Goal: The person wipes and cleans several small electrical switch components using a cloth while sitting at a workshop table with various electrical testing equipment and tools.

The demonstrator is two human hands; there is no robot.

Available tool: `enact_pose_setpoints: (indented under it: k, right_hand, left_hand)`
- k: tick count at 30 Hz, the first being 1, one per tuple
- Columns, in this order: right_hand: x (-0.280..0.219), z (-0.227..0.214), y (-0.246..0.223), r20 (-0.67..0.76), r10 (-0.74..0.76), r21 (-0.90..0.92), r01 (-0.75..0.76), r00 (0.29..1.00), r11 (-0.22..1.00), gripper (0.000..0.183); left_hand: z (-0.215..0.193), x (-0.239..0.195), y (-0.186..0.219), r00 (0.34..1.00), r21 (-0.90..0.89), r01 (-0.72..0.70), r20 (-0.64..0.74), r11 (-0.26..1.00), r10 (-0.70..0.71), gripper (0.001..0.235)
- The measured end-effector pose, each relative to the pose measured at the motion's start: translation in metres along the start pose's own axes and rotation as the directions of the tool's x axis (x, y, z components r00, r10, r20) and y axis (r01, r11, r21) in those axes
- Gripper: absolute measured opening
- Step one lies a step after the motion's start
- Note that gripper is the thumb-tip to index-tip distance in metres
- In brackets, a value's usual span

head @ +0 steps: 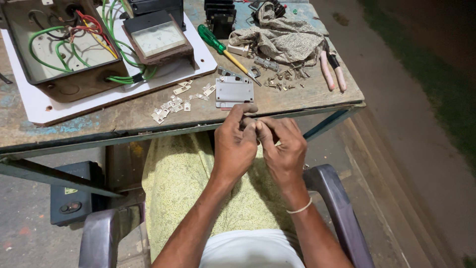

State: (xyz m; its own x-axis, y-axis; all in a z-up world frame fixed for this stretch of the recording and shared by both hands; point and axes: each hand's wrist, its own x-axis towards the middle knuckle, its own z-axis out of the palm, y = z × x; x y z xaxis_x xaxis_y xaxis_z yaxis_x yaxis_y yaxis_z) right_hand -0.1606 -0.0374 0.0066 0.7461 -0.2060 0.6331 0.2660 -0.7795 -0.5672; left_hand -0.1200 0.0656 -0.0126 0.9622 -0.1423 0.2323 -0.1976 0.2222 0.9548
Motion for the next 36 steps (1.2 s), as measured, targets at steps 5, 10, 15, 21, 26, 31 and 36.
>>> enact_pose_setpoints:
  k: [5, 10, 15, 21, 26, 31, 36]
  right_hand:
    - [-0.004, 0.003, 0.006, -0.031, -0.135, -0.107, 0.131, 0.990, 0.986, 0.014]
    - [0.002, 0.013, 0.030, 0.074, 0.225, 0.225, -0.236, 0.972, 0.945, 0.013]
    - [0.013, 0.017, 0.053, 0.286, 0.411, 0.732, -0.474, 0.866, 0.489, 0.012]
    - [0.026, 0.019, 0.061, 0.358, 0.507, 0.776, -0.552, 0.784, 0.305, 0.010]
    - [0.033, 0.025, 0.065, 0.360, 0.556, 0.762, -0.580, 0.749, 0.287, 0.014]
    - [0.038, 0.032, 0.075, 0.361, 0.543, 0.759, -0.577, 0.758, 0.301, 0.017]
    - [0.043, 0.038, 0.076, 0.390, 0.526, 0.744, -0.595, 0.756, 0.303, 0.019]
  left_hand:
    - [0.000, -0.001, -0.002, 1.000, -0.044, 0.000, -0.007, 0.999, 0.000, 0.024]
    - [-0.001, 0.003, -0.009, 0.996, 0.046, 0.024, 0.081, 0.999, -0.028, 0.022]
    - [-0.028, 0.039, -0.013, 0.927, 0.748, -0.287, 0.058, 0.598, 0.371, 0.027]
    - [-0.039, 0.077, -0.012, 0.984, 0.911, -0.125, 0.062, 0.393, 0.168, 0.058]
    - [-0.032, 0.086, -0.014, 0.993, 0.925, -0.111, 0.089, 0.365, 0.076, 0.073]
    - [-0.030, 0.088, -0.015, 0.974, 0.905, -0.169, 0.093, 0.392, 0.206, 0.080]
    - [-0.026, 0.086, -0.013, 0.968, 0.866, -0.196, 0.097, 0.459, 0.230, 0.075]
